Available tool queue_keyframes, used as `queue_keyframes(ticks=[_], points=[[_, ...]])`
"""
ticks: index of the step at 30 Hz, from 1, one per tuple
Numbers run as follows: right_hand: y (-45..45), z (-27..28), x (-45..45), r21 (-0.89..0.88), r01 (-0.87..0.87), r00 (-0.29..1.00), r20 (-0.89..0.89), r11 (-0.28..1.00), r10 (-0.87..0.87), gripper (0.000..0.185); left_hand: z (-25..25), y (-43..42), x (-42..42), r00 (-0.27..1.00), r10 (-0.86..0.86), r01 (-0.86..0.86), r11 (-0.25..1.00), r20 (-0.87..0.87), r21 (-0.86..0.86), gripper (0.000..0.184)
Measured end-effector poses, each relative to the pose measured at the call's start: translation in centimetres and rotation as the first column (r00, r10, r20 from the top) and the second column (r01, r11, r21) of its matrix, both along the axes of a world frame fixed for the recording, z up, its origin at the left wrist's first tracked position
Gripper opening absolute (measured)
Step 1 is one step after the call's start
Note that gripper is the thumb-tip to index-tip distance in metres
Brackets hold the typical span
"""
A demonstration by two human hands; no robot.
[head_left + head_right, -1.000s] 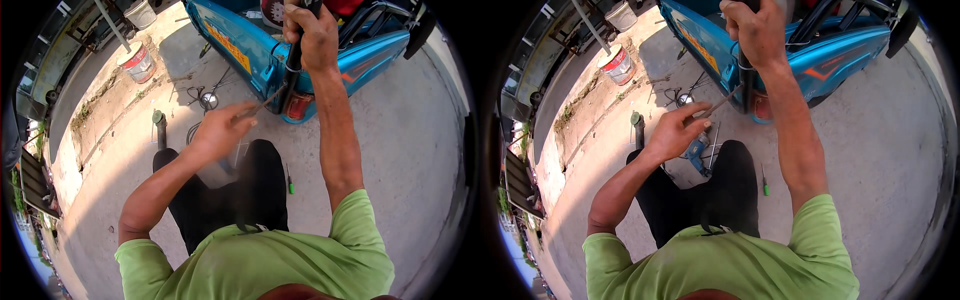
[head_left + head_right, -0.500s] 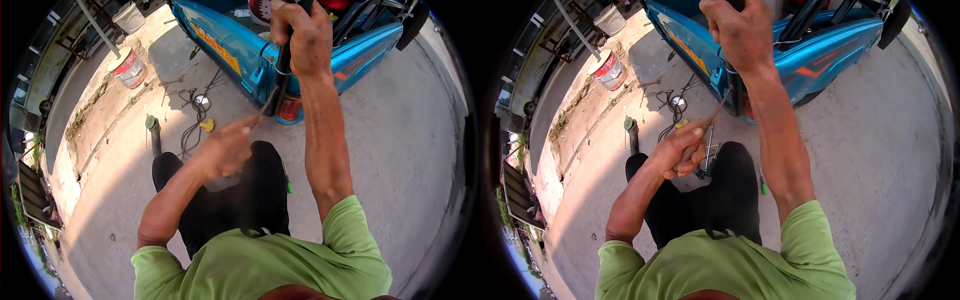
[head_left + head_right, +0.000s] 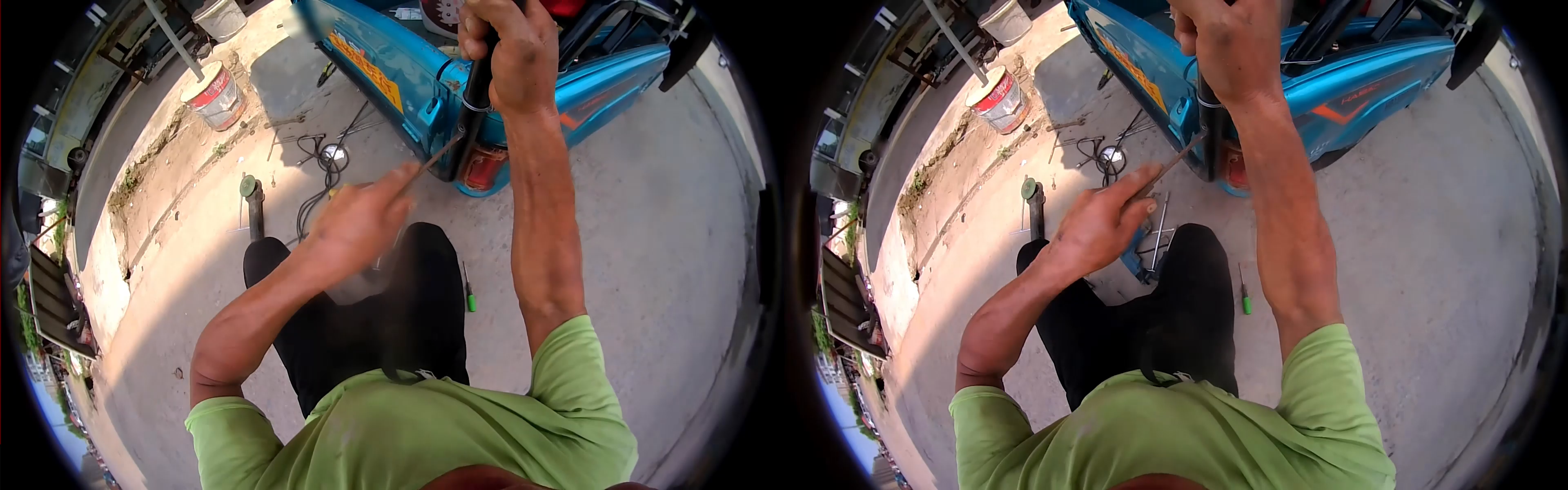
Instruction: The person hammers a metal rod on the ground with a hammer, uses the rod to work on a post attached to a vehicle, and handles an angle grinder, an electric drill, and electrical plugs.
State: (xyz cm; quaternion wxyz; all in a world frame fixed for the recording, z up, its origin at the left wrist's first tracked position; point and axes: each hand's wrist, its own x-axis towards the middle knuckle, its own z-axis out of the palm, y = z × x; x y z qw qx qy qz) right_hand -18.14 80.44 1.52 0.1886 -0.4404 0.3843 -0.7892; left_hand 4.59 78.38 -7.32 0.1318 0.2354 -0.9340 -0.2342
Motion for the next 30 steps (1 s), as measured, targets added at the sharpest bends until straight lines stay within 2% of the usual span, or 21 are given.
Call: queue_keyframes(ticks=[1,2,3,4,6,7,10,13,14,17,18,21,22,25,26,27,30], points=[[0.0,0.0,-0.1,0.001,-0.003,1.0,-0.023,1.0,0.003,0.01,0.1,-0.2,0.3,0.998,0.058,-0.057,0.949,0.007,0.31,0.046],[0.1,0.1,-0.1,0.001,-0.003,0.999,-0.046,1.0,0.003,0.01,0.5,-0.4,0.3,0.994,0.105,-0.102,0.801,0.03,0.589,0.046],[0.2,0.1,-0.2,0.0,-0.004,0.998,-0.067,1.0,0.004,0.01,0.7,-0.5,0.3,0.988,0.141,-0.139,0.573,0.069,0.808,0.046],[0.2,0.3,-0.2,-0.003,-0.001,0.998,-0.07,1.0,0.001,0.01,0.4,-0.5,0.5,0.979,0.205,-0.087,0.397,0.005,0.913,0.048],[-0.1,-1.1,-1.3,0.003,0.001,0.979,-0.202,1.0,0.0,0.018,-1.7,-0.2,1.2,0.927,0.363,0.085,0.026,-0.089,0.996,0.05],[-0.3,-1.5,-1.8,0.008,-0.001,0.962,-0.272,1.0,0.003,0.022,-2.4,-0.2,1.4,0.922,0.372,0.13,-0.031,-0.109,0.991,0.051],[0.0,-1.2,-1.6,0.03,-0.054,0.982,-0.182,0.998,0.059,0.025,-2.9,-0.7,1.7,0.907,0.382,0.256,-0.173,-0.175,0.951,0.054],[0.1,-0.9,-1.1,0.036,-0.091,0.99,-0.103,0.995,0.095,0.025,-3.1,-1.2,1.7,0.912,0.358,0.268,-0.146,-0.202,0.952,0.052],[0.0,-0.8,-1.0,0.026,-0.089,0.991,-0.097,0.996,0.091,0.024,-3.0,-1.1,1.6,0.921,0.351,0.207,-0.08,-0.167,0.975,0.05],[-0.1,-0.7,-0.7,0.008,-0.075,0.995,-0.064,0.997,0.075,0.022,-3.1,-1.5,0.9,0.977,0.194,0.102,-0.061,-0.088,0.993,0.046],[-0.2,-0.8,-1.0,0.01,-0.106,0.993,-0.057,0.994,0.107,0.022,-2.3,-1.5,0.9,0.991,0.124,0.048,-0.015,-0.046,0.999,0.044],[-0.5,-0.6,-0.7,-0.019,-0.107,0.991,-0.079,0.994,0.105,0.019,-0.9,-2.1,2.2,0.999,-0.013,0.045,0.119,-0.044,0.992,0.046],[-0.8,-0.8,-0.8,-0.034,-0.129,0.988,-0.084,0.991,0.126,0.017,0.6,-2.5,2.8,0.999,-0.037,0.014,0.112,-0.01,0.994,0.049],[-0.8,-0.6,-0.7,-0.032,-0.115,0.991,-0.074,0.993,0.112,0.016,1.7,-1.4,4.1,0.976,0.171,-0.149,0.084,0.133,0.985,0.043],[-0.7,-0.6,-0.6,-0.022,-0.066,0.996,-0.065,0.998,0.065,0.017,-1.8,-1.4,4.0,0.996,0.082,0.007,0.207,-0.025,0.978,0.045],[-0.4,-0.6,-0.7,0.009,-0.095,0.995,-0.005,0.995,0.095,0.019,-5.3,-1.4,3.8,0.984,-0.005,0.172,0.309,-0.179,0.935,0.048],[0.2,-0.7,-1.2,0.063,-0.104,0.993,-0.053,0.993,0.108,0.022,-7.3,-1.6,3.0,0.972,-0.056,0.236,0.13,-0.23,0.963,0.053]])
